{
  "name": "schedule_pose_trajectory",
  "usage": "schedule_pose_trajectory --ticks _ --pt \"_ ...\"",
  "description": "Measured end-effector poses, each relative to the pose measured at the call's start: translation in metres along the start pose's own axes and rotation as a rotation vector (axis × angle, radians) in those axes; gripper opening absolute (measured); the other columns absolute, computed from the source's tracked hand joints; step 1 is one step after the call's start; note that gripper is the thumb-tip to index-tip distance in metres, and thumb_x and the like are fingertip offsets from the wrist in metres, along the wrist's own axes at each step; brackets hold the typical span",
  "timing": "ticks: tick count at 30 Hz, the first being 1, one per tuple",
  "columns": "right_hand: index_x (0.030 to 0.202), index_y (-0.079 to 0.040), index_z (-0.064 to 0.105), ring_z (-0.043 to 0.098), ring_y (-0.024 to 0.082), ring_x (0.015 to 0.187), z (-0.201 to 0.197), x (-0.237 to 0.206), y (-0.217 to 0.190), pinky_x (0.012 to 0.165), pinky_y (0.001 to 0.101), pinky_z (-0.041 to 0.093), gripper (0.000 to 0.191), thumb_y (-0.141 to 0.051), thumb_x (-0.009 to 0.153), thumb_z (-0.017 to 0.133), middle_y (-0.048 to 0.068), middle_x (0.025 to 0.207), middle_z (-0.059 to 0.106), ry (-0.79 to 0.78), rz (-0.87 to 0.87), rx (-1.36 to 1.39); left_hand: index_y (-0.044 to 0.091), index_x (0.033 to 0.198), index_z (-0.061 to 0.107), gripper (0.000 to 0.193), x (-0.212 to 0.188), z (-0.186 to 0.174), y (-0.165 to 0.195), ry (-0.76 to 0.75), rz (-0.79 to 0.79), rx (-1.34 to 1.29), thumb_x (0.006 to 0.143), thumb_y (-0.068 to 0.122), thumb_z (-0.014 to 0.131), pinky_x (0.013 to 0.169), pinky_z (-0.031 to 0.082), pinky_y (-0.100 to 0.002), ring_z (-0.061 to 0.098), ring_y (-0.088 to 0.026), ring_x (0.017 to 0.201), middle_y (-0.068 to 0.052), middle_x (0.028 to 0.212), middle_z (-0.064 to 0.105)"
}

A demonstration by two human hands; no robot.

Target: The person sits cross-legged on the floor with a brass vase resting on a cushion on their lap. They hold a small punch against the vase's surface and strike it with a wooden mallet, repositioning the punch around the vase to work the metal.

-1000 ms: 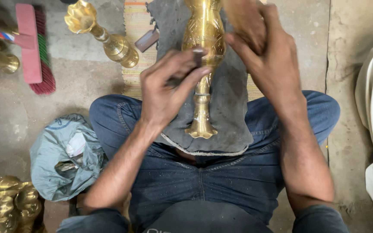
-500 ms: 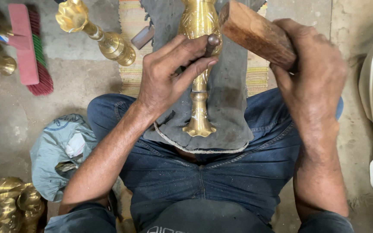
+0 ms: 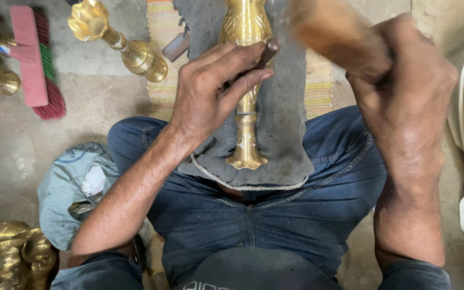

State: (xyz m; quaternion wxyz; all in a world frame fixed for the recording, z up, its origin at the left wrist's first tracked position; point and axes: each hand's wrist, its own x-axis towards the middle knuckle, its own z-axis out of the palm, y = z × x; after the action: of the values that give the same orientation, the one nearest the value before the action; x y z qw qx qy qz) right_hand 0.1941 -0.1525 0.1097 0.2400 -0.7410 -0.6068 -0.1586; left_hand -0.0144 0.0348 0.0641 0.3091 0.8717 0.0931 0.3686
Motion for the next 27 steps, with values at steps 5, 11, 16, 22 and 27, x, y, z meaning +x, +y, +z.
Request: schedule_pose_trajectory --ticks 5,11,16,22,27 --pt "0.112 -0.001 0.057 0.063 0.026 0.093 0.0 -0.001 0.004 0.084 0.0376 0.047 0.025 -0.003 0.097 0.076 0.01 0.097 0.063 -0.051 0.063 0.016 0.004 0.133 0.066 0.035 0.004 0.0 0.0 -0.019 -0.018 -0.028 0.102 0.013 0.081 0.086 0.068 -0.031 0.077 -0.018 0.101 -0.008 0.111 0.075" --pt "0.111 -0.001 0.057 0.062 0.03 0.093 0.001 0.003 0.004 0.083 0.0408 0.047 0.026 0.001 0.094 0.075 0.013 0.096 0.061 -0.034 0.027 -0.049 0.004 0.133 0.066 0.037 0.006 0.0 0.003 -0.031 -0.038 0.0 0.101 0.013 0.081 0.086 0.066 -0.033 0.077 -0.018 0.099 -0.008 0.108 0.075" --pt "0.109 0.001 0.06 0.066 0.035 0.085 -0.004 0.007 0.002 0.077 0.0485 0.051 0.038 -0.003 0.085 0.088 0.016 0.091 0.065 -0.058 -0.084 -0.16 0.005 0.133 0.066 0.037 0.007 0.0 0.003 -0.036 -0.011 0.023 0.101 0.016 0.082 0.09 0.066 -0.035 0.076 -0.019 0.102 -0.008 0.111 0.075" --pt "0.111 0.001 0.057 0.07 0.029 0.093 0.007 0.001 0.01 0.082 0.0401 0.055 0.028 -0.001 0.096 0.081 0.014 0.098 0.067 -0.01 -0.037 0.014 0.005 0.132 0.067 0.037 0.006 0.001 0.0 -0.046 -0.006 0.026 0.1 0.016 0.082 0.09 0.066 -0.034 0.076 -0.019 0.101 -0.007 0.11 0.075" --pt "0.108 0.002 0.057 0.07 0.034 0.092 0.007 -0.007 0.013 0.081 0.0421 0.055 0.03 0.0 0.092 0.083 0.017 0.095 0.067 -0.066 0.01 0.011 0.005 0.133 0.067 0.037 0.006 0.002 0.001 -0.061 -0.01 0.038 0.1 0.017 0.081 0.089 0.065 -0.034 0.075 -0.019 0.101 -0.007 0.11 0.075"
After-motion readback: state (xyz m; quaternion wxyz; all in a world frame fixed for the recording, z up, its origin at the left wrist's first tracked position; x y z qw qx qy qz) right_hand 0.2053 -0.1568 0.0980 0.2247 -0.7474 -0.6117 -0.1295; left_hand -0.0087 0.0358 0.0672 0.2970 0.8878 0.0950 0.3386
